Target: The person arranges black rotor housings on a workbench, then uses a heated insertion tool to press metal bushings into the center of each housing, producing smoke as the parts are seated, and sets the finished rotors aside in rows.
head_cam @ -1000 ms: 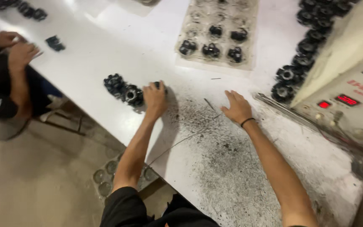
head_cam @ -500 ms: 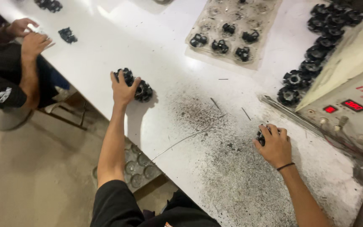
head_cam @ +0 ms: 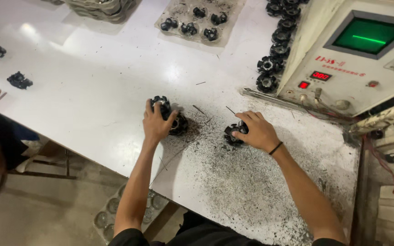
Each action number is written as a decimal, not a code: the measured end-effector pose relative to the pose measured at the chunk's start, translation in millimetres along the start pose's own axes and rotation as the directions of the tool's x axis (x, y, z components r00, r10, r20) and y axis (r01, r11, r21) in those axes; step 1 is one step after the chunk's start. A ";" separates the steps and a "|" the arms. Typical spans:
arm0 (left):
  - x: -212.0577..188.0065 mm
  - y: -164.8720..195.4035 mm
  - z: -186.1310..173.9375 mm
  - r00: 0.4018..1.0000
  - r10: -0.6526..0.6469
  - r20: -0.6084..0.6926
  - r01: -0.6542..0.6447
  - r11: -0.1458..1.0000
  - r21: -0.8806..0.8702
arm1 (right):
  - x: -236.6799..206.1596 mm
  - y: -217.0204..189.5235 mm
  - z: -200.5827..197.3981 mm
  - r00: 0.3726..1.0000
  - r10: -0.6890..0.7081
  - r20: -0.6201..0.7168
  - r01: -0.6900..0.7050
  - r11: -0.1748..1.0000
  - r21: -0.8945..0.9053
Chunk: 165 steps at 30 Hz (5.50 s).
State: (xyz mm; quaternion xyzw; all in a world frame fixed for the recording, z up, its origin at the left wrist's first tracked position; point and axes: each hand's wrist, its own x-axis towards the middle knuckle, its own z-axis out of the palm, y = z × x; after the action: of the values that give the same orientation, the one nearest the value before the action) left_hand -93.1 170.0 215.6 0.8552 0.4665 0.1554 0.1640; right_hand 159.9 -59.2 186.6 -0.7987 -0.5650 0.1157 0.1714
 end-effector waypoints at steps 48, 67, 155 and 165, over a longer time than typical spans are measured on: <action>-47.5 176.4 207.0 0.703 0.618 0.351 -0.633 0.769 -0.086 | -226.5 144.1 42.9 0.856 0.274 -0.438 -0.392 0.897 -0.203; -134.6 261.4 274.8 0.441 0.846 0.298 -0.718 0.532 -0.449 | -284.5 75.6 64.5 0.856 0.430 -0.288 -0.468 0.881 -0.075; -46.3 152.8 150.7 0.536 0.762 0.364 -0.511 0.636 -0.578 | -135.7 28.9 38.7 0.989 0.082 0.120 -0.054 0.974 -0.219; -28.6 191.7 155.6 0.627 0.765 0.151 -0.615 0.604 -0.506 | -134.5 30.2 64.5 0.975 0.200 -0.095 -0.222 0.898 -0.381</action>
State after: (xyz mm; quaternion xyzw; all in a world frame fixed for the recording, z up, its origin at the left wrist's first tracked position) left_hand 100.5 26.6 154.2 0.9275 0.0115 0.1445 0.3445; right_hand 116.5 -185.8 114.2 -0.8761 -0.4820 -0.0023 0.0110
